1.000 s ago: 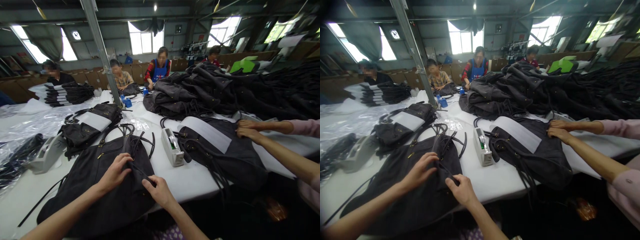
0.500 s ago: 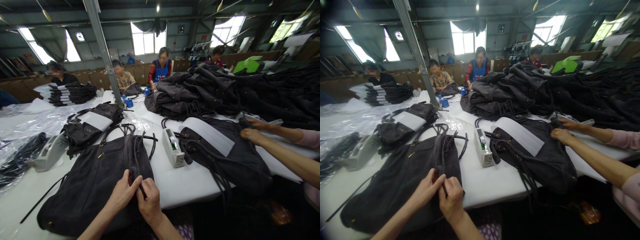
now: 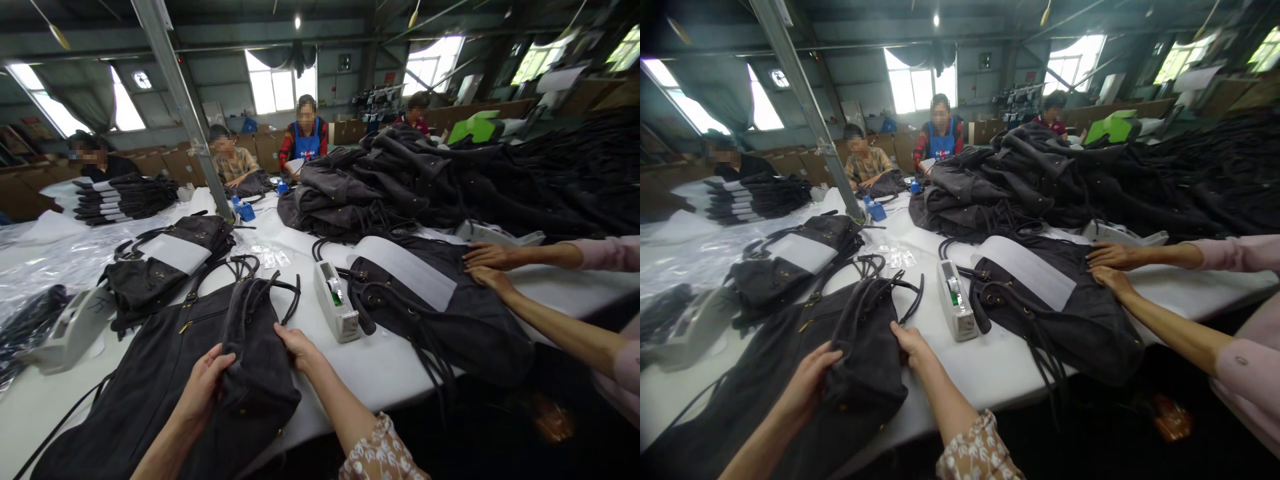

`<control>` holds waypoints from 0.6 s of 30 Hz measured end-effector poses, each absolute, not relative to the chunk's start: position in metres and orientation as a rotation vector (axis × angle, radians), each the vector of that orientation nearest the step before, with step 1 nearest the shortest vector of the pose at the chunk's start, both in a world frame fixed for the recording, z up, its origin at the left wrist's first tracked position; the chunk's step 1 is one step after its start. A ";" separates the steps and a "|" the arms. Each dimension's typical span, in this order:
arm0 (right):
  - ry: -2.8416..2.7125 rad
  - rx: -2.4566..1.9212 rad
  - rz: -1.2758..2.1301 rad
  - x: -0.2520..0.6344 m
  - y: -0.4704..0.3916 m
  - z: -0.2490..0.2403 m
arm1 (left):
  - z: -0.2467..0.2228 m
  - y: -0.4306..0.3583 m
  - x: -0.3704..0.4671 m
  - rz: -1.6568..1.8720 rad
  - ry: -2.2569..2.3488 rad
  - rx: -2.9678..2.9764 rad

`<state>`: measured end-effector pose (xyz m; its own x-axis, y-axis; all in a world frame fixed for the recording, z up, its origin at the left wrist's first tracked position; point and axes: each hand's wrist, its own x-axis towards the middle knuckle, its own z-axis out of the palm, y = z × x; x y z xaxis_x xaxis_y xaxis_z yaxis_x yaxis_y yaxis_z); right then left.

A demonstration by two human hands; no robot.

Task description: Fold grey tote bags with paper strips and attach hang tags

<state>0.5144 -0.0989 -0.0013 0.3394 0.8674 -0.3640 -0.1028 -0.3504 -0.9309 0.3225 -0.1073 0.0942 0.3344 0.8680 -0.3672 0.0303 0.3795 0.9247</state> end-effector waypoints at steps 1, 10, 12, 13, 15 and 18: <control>-0.739 -1.614 1.198 0.514 -0.097 0.000 | 0.094 -0.107 0.323 0.682 1.083 1.034; -1.109 -2.007 0.928 0.495 -0.101 -0.002 | 0.060 -0.115 0.345 0.461 1.163 1.185; -1.181 -2.039 0.887 0.502 -0.103 0.003 | 0.060 -0.114 0.344 0.481 1.163 1.188; -1.202 -2.036 0.839 0.508 -0.106 0.007 | 0.061 -0.113 0.343 0.495 1.160 1.192; -1.167 -1.979 0.702 0.522 -0.114 0.019 | 0.066 -0.112 0.340 0.510 1.147 1.212; -0.891 -1.719 0.810 0.529 -0.132 0.033 | 0.067 -0.110 0.337 0.553 1.117 1.322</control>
